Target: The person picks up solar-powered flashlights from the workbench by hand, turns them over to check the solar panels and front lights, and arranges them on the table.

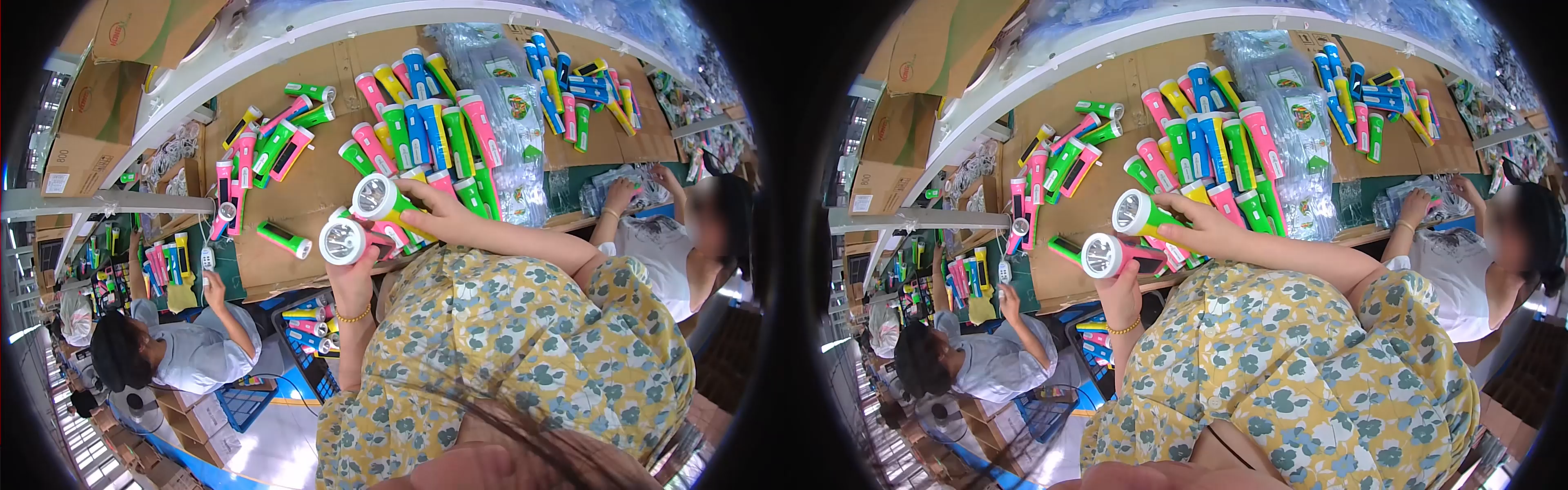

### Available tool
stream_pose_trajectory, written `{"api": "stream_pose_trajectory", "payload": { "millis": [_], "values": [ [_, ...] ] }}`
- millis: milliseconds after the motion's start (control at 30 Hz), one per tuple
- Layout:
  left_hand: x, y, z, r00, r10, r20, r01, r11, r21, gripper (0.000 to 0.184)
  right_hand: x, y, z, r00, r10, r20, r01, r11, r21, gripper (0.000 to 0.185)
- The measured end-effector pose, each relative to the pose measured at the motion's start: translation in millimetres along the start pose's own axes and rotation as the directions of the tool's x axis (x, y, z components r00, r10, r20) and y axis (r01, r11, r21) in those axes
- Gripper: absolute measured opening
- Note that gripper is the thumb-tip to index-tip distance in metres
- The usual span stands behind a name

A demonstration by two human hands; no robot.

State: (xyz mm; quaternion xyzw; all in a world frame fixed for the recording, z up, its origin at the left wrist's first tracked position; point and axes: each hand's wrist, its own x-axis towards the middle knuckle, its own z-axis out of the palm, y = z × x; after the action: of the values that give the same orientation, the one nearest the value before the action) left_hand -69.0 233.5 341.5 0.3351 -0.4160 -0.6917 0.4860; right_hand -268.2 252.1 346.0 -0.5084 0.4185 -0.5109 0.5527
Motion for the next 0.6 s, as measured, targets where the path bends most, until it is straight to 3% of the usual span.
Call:
{"api": "stream_pose_trajectory", "payload": {
  "millis": [33,100,133,200,267,300,333,367,433,467,533,567,600],
  "values": [
    [-2,1,0,1.000,-0.001,0.001,0.001,1.000,0.004,0.056,-1,-3,0,0.999,-0.045,0.020,0.048,0.986,-0.157,0.051],
    [-6,2,0,0.995,0.094,0.023,-0.096,0.987,0.128,0.052,-3,-10,3,0.999,-0.033,0.014,0.035,0.986,-0.161,0.052],
    [-6,1,1,0.995,0.102,0.020,-0.104,0.990,0.096,0.050,-4,-10,4,0.999,-0.032,0.003,0.033,0.988,-0.153,0.053],
    [-8,-6,-5,0.980,0.170,-0.104,-0.146,0.967,0.209,0.050,-6,-14,6,0.999,-0.033,-0.006,0.031,0.989,-0.143,0.054],
    [-3,-1,6,0.939,0.311,-0.148,-0.276,0.936,0.218,0.066,-8,-24,8,0.996,-0.079,-0.032,0.053,0.868,-0.493,0.056],
    [-3,4,15,0.908,0.389,-0.155,-0.359,0.913,0.193,0.072,-9,-27,9,0.996,-0.080,-0.031,0.055,0.869,-0.492,0.056],
    [-3,10,19,0.863,0.474,-0.176,-0.365,0.825,0.431,0.079,-9,-30,11,0.992,-0.124,-0.032,0.080,0.795,-0.601,0.056],
    [-2,7,15,0.862,0.476,-0.176,-0.366,0.824,0.433,0.079,-10,-31,12,0.985,-0.169,-0.029,0.101,0.707,-0.700,0.057],
    [0,0,6,0.877,0.442,-0.190,-0.279,0.789,0.548,0.082,-10,-29,15,0.975,-0.216,-0.050,0.121,0.706,-0.698,0.057],
    [-3,4,14,0.896,0.408,-0.175,-0.265,0.809,0.525,0.072,-10,-28,16,0.962,-0.262,-0.070,0.140,0.703,-0.697,0.057],
    [-1,1,4,0.916,0.400,0.038,-0.318,0.664,0.677,0.062,-11,-27,16,0.963,-0.269,-0.032,0.150,0.625,-0.766,0.058],
    [-2,-2,4,0.898,0.438,0.048,-0.334,0.606,0.722,0.053,-12,-26,16,0.963,-0.271,0.006,0.158,0.542,-0.826,0.058],
    [-4,-3,6,0.898,0.437,0.047,-0.332,0.605,0.724,0.053,-13,-28,16,0.963,-0.271,0.006,0.158,0.544,-0.824,0.058]
  ]
}}
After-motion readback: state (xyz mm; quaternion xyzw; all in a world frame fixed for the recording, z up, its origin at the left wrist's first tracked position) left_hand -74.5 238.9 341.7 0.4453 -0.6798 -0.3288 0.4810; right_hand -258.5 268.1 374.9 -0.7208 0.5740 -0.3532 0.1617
